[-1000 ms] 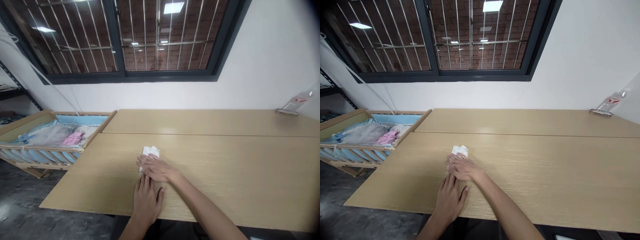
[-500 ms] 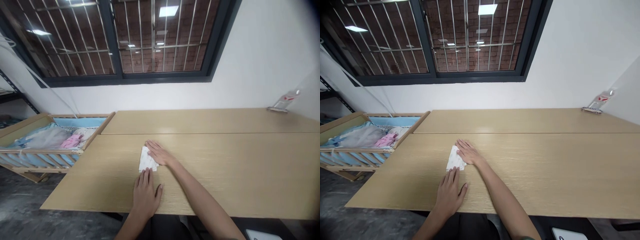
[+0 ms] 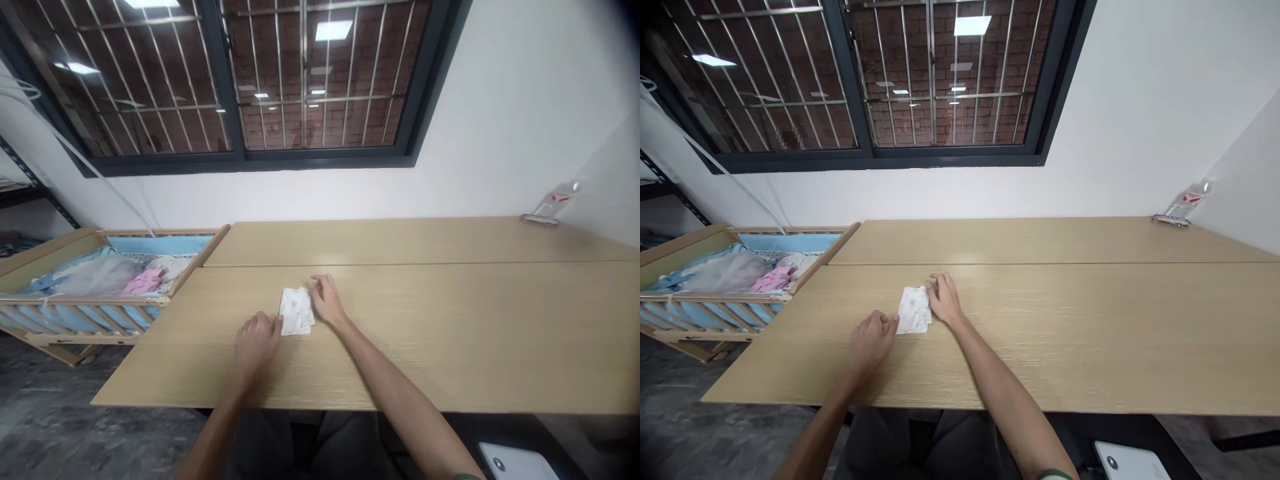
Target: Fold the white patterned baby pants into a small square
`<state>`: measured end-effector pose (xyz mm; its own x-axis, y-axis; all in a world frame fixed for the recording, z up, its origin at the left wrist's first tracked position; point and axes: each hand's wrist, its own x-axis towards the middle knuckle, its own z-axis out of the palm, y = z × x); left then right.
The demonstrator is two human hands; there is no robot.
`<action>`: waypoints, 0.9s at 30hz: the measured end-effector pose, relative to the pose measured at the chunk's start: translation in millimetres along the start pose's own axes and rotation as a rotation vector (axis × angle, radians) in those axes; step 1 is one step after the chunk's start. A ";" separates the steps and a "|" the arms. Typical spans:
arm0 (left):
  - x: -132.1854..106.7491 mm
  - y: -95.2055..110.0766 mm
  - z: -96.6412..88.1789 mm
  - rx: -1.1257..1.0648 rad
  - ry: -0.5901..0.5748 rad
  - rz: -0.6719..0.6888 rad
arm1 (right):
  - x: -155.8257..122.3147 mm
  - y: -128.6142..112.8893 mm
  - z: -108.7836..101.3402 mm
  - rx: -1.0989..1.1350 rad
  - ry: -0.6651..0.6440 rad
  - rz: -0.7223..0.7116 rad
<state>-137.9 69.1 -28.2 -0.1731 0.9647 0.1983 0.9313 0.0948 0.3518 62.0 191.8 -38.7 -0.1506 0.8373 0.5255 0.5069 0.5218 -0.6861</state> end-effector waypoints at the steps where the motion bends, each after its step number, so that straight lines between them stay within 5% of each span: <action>1: 6.1 -1.4 -2.0 0.034 -0.047 -0.015 | -0.2 0.5 2.3 0.032 0.048 0.048; 4: 18.7 0.1 -3.0 0.062 -0.115 -0.006 | -1.3 2.4 10.2 0.124 0.146 0.219; 6: 23.6 3.5 -1.1 0.045 -0.130 0.013 | -3.1 2.1 13.5 0.158 0.091 0.278; 10: 27.8 8.1 1.5 -0.035 -0.168 0.058 | -8.9 -7.0 12.6 0.178 -0.067 0.266; 15: 14.4 2.7 -11.1 -0.213 -0.186 0.112 | -26.6 -36.3 9.6 0.144 -0.043 0.280; 21: -48.4 -37.0 -72.5 -0.553 -0.202 0.217 | -92.9 -111.4 12.4 0.388 -0.130 0.273; 27: -131.3 -117.4 -144.3 -0.483 -0.386 0.169 | -182.4 -185.6 51.6 1.058 -0.380 0.594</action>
<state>-270.7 -104.1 36.5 0.1758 0.9841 -0.0249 0.6705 -0.1012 0.7350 -48.4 -49.4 -33.2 -0.4559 0.8882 -0.0563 -0.3164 -0.2209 -0.9225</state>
